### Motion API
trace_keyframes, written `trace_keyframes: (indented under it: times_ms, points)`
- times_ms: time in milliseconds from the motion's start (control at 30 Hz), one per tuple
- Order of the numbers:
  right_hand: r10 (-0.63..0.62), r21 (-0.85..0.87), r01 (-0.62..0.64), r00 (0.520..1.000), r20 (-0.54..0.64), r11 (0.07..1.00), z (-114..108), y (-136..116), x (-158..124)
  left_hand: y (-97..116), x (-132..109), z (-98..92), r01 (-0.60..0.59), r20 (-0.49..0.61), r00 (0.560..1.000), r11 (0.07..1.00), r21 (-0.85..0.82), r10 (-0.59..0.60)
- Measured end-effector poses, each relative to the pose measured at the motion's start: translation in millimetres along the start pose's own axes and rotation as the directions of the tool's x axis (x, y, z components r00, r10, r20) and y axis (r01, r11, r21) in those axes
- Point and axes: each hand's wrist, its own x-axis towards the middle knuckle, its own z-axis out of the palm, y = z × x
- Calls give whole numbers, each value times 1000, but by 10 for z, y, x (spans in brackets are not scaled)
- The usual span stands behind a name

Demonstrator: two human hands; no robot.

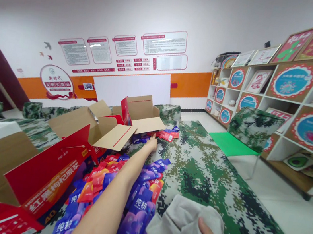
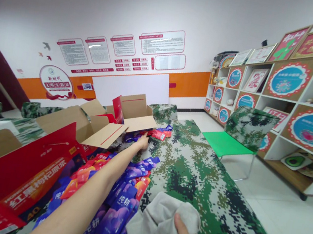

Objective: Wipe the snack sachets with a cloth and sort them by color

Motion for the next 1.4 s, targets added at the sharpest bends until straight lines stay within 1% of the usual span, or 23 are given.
trace_keyframes:
  times_ms: [133, 267, 333, 400, 467, 533, 633, 733, 833, 933, 1000, 1067, 1100, 1133, 1167, 1233, 1300, 1333, 1367, 1400]
  points:
    - [50, -68, -54, 997, -61, 996, -29, 10, 84, -28, 94, 51, -13, -6, 1000, 1000, 29, 13]
    - [168, -142, -173, 985, -49, 975, 25, -64, 97, -104, 66, 25, -21, -39, 999, 999, 40, 22]
    - [164, -69, -164, 986, -3, 984, 56, -100, 47, -132, -21, -29, -32, -56, 998, 999, 38, 35]
    - [97, 76, -102, 993, 70, 992, 78, -123, -29, -133, -158, -100, -60, -73, 995, 998, 32, 62]
    - [36, 203, -65, 989, 143, 977, 86, -132, -107, -102, -341, -175, -102, -90, 991, 995, 23, 104]
    - [13, 283, -76, 976, 219, 956, 81, -130, -163, -40, -563, -242, -156, -106, 982, 988, 13, 156]
    - [22, 347, -156, 933, 359, 925, 50, -110, -184, 83, -953, -317, -246, -120, 962, 969, 3, 244]
    - [46, 374, -237, 890, 454, 896, 2, -91, -145, 212, -1411, -371, -356, -151, 925, 934, -26, 349]
    - [60, 407, -299, 862, 504, 863, -43, -94, -103, 349, -1970, -408, -509, -243, 849, 851, -131, 470]
    - [89, 413, -370, 824, 559, 832, -61, -111, -95, 507, -2633, -413, -578, -285, 809, 783, -230, 514]
    - [89, 401, -421, 772, 630, 814, -56, -117, -104, 615, -3094, -396, -617, -257, 786, 736, -278, 562]
    - [76, 379, -465, 705, 705, 800, -50, -110, -109, 708, -3515, -379, -640, -168, 765, 704, -309, 621]
    - [75, 359, -484, 671, 738, 798, -49, -101, -107, 744, -3694, -377, -649, -122, 749, 686, -327, 651]
    - [81, 337, -496, 646, 759, 800, -51, -88, -99, 773, -3846, -381, -656, -69, 731, 671, -345, 679]
    - [91, 317, -501, 633, 769, 805, -56, -72, -85, 794, -3967, -393, -661, -34, 715, 658, -361, 699]
    - [104, 286, -491, 625, 773, 823, -66, -34, -48, 820, -4115, -431, -659, 8, 694, 640, -394, 720]
    - [80, 294, -445, 652, 754, 846, -69, 4, -13, 836, -4157, -462, -643, -6, 697, 621, -448, 717]
    - [60, 308, -411, 676, 735, 858, -65, 19, -2, 846, -4150, -462, -624, -27, 708, 608, -490, 705]
    - [37, 322, -370, 705, 708, 871, -57, 32, 1, 860, -4130, -446, -595, -55, 730, 593, -542, 682]
    - [12, 338, -321, 740, 672, 885, -45, 42, -4, 878, -4103, -412, -554, -82, 760, 577, -601, 645]
